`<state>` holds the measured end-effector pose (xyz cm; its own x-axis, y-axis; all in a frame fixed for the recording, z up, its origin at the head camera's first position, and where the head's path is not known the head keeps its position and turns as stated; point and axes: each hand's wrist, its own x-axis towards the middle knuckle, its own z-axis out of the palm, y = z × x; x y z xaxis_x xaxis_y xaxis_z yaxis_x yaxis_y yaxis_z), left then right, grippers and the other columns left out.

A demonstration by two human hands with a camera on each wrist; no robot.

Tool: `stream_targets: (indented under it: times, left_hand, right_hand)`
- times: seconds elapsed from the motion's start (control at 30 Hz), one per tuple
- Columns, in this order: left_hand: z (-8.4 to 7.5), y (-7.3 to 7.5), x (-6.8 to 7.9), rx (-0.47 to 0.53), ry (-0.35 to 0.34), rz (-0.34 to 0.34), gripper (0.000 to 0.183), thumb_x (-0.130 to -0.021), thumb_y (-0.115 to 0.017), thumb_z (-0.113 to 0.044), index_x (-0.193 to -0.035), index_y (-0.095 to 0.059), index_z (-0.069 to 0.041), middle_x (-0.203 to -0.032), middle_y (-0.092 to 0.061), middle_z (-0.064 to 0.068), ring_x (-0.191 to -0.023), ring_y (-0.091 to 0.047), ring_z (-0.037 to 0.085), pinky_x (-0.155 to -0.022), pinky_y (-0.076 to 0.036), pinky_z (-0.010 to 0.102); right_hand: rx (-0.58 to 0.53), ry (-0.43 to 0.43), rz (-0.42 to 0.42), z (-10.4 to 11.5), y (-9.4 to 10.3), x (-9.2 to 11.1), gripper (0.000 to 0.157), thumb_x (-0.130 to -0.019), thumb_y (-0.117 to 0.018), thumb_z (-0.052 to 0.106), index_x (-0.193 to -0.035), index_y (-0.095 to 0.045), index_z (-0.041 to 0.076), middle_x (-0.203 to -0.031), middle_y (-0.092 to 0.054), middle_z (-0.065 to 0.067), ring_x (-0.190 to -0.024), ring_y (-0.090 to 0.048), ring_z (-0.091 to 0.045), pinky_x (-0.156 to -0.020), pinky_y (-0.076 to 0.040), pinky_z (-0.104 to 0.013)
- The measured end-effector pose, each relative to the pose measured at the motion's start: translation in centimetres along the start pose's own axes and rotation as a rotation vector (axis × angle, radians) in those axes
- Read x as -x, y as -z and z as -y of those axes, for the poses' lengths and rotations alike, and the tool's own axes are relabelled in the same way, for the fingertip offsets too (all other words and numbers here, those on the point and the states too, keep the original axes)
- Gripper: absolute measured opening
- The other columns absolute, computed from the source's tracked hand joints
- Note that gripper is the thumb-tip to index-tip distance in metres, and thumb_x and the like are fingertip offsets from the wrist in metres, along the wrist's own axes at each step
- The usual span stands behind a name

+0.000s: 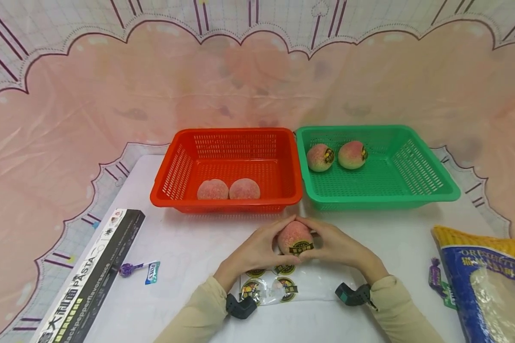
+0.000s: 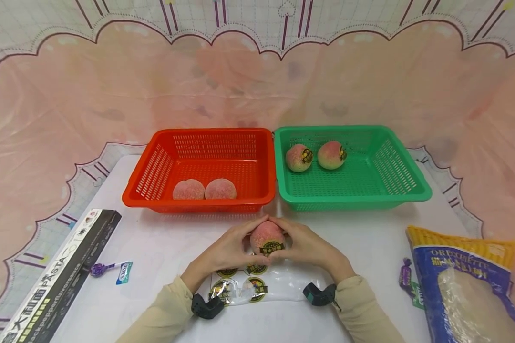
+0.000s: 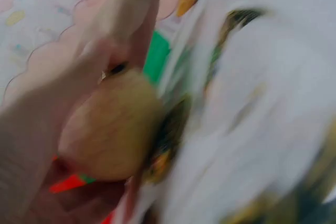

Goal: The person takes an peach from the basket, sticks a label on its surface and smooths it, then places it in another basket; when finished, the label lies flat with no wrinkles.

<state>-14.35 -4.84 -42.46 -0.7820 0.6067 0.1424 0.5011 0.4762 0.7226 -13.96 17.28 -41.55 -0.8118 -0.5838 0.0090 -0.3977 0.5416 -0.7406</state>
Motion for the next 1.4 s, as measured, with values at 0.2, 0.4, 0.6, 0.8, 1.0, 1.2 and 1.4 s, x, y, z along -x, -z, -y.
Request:
stream_targets:
  times: [0.2, 0.4, 0.6, 0.8, 1.0, 1.2, 1.4]
  left_hand:
    - [-0.7, -1.1, 0.0, -0.033, 0.025, -0.057, 0.081, -0.065, -0.068, -0.056, -0.135, -0.031, -0.035, -0.125, -0.05, -0.012, -0.106, -0.052, 0.008, -0.089, -0.046, 0.031]
    - [-1.1, -1.3, 0.0, -0.099, 0.014, -0.035, 0.086, -0.068, -0.068, -0.052, -0.138, -0.023, -0.032, -0.133, -0.042, -0.011, -0.115, -0.048, 0.01, -0.094, -0.043, 0.034]
    - [-1.1, -1.8, -0.1, -0.127, 0.029, -0.055, 0.089, -0.066, -0.067, -0.057, -0.139, -0.023, -0.029, -0.134, -0.042, -0.009, -0.116, -0.048, 0.012, -0.095, -0.042, 0.034]
    - [-1.2, -2.1, -0.3, -0.147, 0.015, -0.106, 0.083, -0.067, -0.069, -0.053, -0.136, -0.032, -0.025, -0.124, -0.051, -0.004, -0.105, -0.055, 0.012, -0.088, -0.047, 0.032]
    - [-1.2, -2.3, -0.3, -0.161, 0.013, -0.151, 0.08, -0.067, -0.066, -0.056, -0.134, -0.034, -0.028, -0.122, -0.051, -0.006, -0.102, -0.056, 0.01, -0.084, -0.048, 0.031]
    - [-1.3, -2.5, -0.3, -0.106, -0.02, -0.2, 0.076, -0.067, -0.066, -0.056, -0.131, -0.038, -0.026, -0.122, -0.049, -0.01, -0.103, -0.054, 0.007, -0.084, -0.049, 0.028]
    - [-2.8, -1.6, -0.7, 0.123, -0.039, -0.221, 0.077, -0.067, -0.068, -0.051, -0.133, -0.031, -0.034, -0.125, -0.043, -0.018, -0.107, -0.05, 0.001, -0.083, -0.048, 0.024]
  right_hand:
    - [-0.307, -0.06, 0.078, -1.8, 0.3, 0.7, 0.072, -0.075, -0.069, 0.028, -0.136, -0.031, 0.027, -0.129, -0.047, -0.001, -0.113, -0.048, -0.02, -0.09, -0.044, -0.024]
    - [-0.465, -0.101, 0.029, -2.8, 2.0, 1.6, 0.043, -0.092, -0.046, 0.018, -0.133, -0.036, 0.011, -0.13, -0.046, -0.015, -0.113, -0.051, -0.028, -0.089, -0.046, -0.031]
    - [-0.881, -0.123, -0.247, -4.3, 4.2, 3.7, 0.034, -0.097, -0.033, 0.022, -0.112, -0.051, -0.003, -0.11, -0.058, -0.015, -0.1, -0.059, -0.025, -0.086, -0.048, -0.037]
    - [-1.201, -0.083, -0.524, -4.8, 5.6, 5.1, 0.03, -0.095, -0.034, 0.026, -0.083, -0.055, 0.008, -0.087, -0.059, -0.003, -0.085, -0.062, -0.018, -0.081, -0.05, -0.027]
    - [-1.425, -0.192, -1.038, -4.0, 6.0, 4.6, 0.03, -0.082, -0.061, 0.026, -0.095, -0.043, 0.006, -0.089, -0.05, -0.006, -0.078, -0.059, -0.021, -0.068, -0.052, -0.028]
    - [-1.429, -0.17, -1.336, -3.6, 6.5, 3.9, 0.043, -0.076, -0.068, 0.012, -0.109, -0.04, 0.01, -0.115, -0.041, -0.003, -0.091, -0.05, -0.019, -0.073, -0.05, -0.027]
    - [-1.491, -0.17, -1.403, -3.3, 6.9, 3.5, 0.047, -0.076, -0.067, 0.004, -0.111, -0.039, 0.013, -0.118, -0.04, -0.003, -0.094, -0.05, -0.019, -0.079, -0.048, -0.03]
